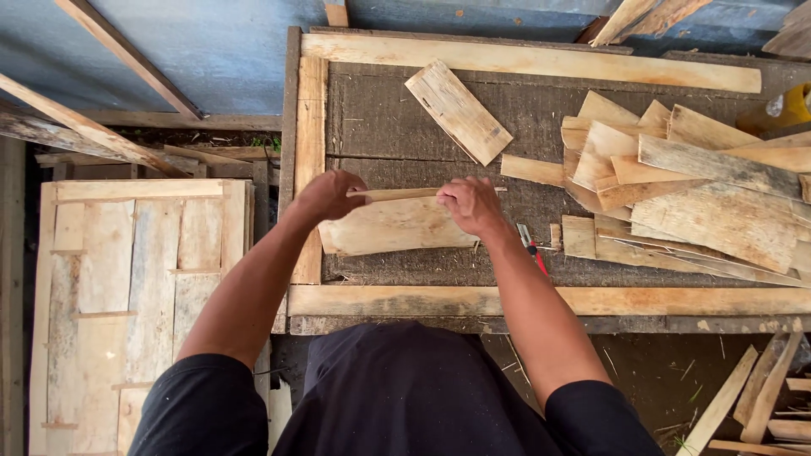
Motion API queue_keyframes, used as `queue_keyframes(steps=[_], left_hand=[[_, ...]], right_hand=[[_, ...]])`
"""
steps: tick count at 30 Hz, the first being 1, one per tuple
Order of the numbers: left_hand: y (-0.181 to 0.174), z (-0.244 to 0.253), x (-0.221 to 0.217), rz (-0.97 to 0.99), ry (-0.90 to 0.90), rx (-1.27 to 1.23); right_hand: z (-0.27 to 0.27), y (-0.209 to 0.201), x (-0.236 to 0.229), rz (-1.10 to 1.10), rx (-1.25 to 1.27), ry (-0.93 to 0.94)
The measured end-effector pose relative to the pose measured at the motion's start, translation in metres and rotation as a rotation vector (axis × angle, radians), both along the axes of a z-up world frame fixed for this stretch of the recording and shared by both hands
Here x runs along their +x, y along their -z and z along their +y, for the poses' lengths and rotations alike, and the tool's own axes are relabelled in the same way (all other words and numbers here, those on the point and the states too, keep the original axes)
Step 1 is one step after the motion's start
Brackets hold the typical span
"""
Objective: The person uses a red utility knife to trim the edges of rectangular wooden planks on a workbench. They repeatedly position each plank, shave off thin strips along the edges, and set the trimmed pieces aside. The person also briefly handles a round wooden object near the end of the clip.
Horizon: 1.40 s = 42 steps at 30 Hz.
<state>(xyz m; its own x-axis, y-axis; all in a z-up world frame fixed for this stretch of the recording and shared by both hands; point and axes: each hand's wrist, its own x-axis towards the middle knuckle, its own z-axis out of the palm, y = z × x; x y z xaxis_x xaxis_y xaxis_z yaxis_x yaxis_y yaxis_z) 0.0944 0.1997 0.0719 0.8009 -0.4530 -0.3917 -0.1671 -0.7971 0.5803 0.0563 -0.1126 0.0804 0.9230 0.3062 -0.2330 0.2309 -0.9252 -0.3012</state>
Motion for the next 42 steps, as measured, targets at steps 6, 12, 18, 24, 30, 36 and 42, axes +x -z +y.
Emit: queue_keyframes(steps=[6,12,18,24,30,36,42], left_hand=[[0.013,0.008,-0.03,-0.013,-0.148,-0.045],[0.027,0.011,-0.075,0.146,-0.675,-0.434],[0.098,-0.054,-0.103,0.37,-1.298,-0.958],[0.168,-0.091,-0.113,0.346,-1.496,-0.943],[0.177,-0.102,-0.116,0.296,-1.427,-0.867],[0.153,-0.092,-0.122,0.11,-1.261,-0.595],[0.119,-0.077,-0.117,0.083,-1.193,-0.386]], right_hand=[[0.016,-0.003,0.007,-0.231,0.07,-0.031],[0.023,-0.031,-0.034,-0.979,0.256,0.36],[0.039,0.052,-0.065,-0.228,0.508,0.482],[0.03,0.091,-0.07,-0.186,0.371,0.539],[0.033,0.07,-0.077,0.135,0.289,0.611],[0.018,0.097,-0.08,0.279,0.365,0.676],[0.012,0.117,-0.084,0.478,0.569,0.854]])
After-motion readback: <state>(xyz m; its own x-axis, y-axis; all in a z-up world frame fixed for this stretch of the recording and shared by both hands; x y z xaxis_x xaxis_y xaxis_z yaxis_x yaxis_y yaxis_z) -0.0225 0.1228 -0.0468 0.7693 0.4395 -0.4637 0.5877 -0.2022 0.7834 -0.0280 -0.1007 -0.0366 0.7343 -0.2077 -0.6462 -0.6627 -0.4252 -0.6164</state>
